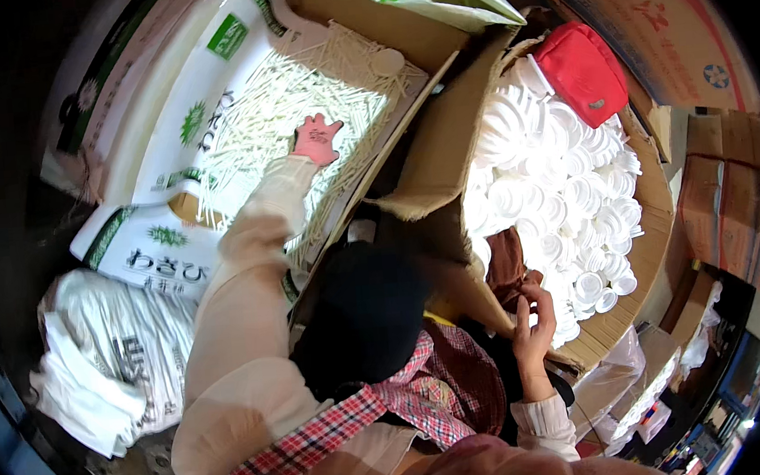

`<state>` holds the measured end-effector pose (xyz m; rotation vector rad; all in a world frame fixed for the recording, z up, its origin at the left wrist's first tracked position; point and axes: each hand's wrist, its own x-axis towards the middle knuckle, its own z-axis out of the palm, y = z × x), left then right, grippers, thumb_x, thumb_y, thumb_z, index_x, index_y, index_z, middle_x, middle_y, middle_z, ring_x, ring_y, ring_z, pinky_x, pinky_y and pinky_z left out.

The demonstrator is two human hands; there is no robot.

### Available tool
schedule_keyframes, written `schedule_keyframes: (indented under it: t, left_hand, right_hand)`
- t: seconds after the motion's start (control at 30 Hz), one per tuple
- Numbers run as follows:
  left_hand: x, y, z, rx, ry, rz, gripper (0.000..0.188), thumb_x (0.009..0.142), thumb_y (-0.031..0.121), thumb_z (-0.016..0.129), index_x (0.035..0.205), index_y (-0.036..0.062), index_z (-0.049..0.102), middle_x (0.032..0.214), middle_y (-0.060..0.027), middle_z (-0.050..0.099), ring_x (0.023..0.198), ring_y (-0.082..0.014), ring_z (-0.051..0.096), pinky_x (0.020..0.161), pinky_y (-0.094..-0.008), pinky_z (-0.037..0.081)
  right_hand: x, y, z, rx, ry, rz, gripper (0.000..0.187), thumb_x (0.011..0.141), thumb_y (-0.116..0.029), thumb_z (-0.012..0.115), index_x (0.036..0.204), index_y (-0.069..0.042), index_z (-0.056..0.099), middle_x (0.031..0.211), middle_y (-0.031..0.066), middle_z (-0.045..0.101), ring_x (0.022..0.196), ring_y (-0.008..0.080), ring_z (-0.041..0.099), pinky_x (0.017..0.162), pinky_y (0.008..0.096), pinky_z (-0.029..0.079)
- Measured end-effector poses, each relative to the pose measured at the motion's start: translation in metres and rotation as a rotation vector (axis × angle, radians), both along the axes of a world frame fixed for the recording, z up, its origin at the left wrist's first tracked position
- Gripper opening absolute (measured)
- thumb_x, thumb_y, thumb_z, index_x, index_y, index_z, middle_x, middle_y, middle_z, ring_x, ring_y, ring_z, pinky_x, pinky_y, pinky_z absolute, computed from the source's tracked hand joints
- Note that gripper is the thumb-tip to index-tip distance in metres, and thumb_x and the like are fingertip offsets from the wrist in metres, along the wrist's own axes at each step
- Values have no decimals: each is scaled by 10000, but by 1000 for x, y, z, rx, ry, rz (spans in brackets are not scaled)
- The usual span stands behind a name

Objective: The person sits on the floor and repeatedly picks up white plastic cup bodies and lids from a large cardboard box. They align and press the lids onto the cup bodies by hand, then place the assembled units into a nearby plastic bag. The process continues throughout the clip.

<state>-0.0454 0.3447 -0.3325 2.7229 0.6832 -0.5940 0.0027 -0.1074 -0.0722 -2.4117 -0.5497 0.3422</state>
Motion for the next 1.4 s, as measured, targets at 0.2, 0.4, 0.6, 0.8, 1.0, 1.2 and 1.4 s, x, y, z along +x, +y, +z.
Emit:
schedule_keyframes:
  t: [0.2, 0.4, 0.6, 0.8, 1.0, 1.2, 1.4]
  left_hand:
    - [108, 55, -11, -375, -434, 328, 966, 702, 433, 742, 1454, 82, 247, 1396, -279, 303, 1303, -433, 299, 1056, -453, 333]
    - [220, 37, -36, -177, -361, 366, 1032, 625, 440, 778, 1424, 80, 233, 1357, -265, 401, 1253, -399, 420, 1033, -450, 378]
    - [214, 36, -54, -214, -611, 390, 907, 620, 338, 790, 1366, 112, 326, 1183, -200, 531, 1097, -364, 535, 927, -484, 446]
    - [139, 24, 62, -1719, -1006, 617, 564, 800, 146, 623, 1315, 80, 402, 1225, -150, 522, 1150, -318, 534, 937, -440, 473]
    - [94, -58, 242, -1586, -864, 124, 539, 840, 190, 648, 1310, 51, 425, 1248, -89, 514, 1133, -209, 520, 996, -325, 393]
    - [101, -118, 323, -1396, -853, 46, 413, 959, 199, 527, 1295, -28, 447, 1209, -139, 562, 1094, -200, 552, 928, -302, 451]
    - [100, -229, 325, -1880, -515, 155, 486, 962, 483, 441, 1208, 67, 491, 1065, -179, 601, 1030, -380, 596, 874, -538, 498]
  right_hand:
    - [11, 10, 3, -44, -76, 121, 113, 855, -24, 552, 943, 21, 608, 934, 175, 618, 855, 324, 605, 767, 363, 481]
    - [17, 8, 6, -99, -11, 127, 134, 808, -17, 578, 935, -5, 620, 925, 157, 623, 818, 328, 610, 705, 368, 490]
    - [19, 10, 11, -84, 17, 100, 272, 783, -31, 617, 1052, 1, 589, 1043, 181, 593, 926, 349, 594, 793, 376, 485]
    - [23, 4, 12, -139, 201, 127, 594, 768, -86, 685, 1324, -104, 477, 1381, 202, 346, 1222, 371, 425, 998, 392, 396]
    - [34, -9, -9, -110, 139, 332, 579, 703, -59, 700, 1243, -22, 497, 1208, 212, 504, 1100, 400, 467, 940, 442, 409]
    - [53, -23, -27, -78, 251, 318, 166, 738, -39, 641, 893, 22, 638, 790, 152, 659, 735, 331, 626, 696, 384, 498]
    - [65, -60, 28, 1043, 566, 9, 119, 872, -53, 504, 970, -58, 570, 1159, 30, 548, 1046, 110, 511, 829, 238, 442]
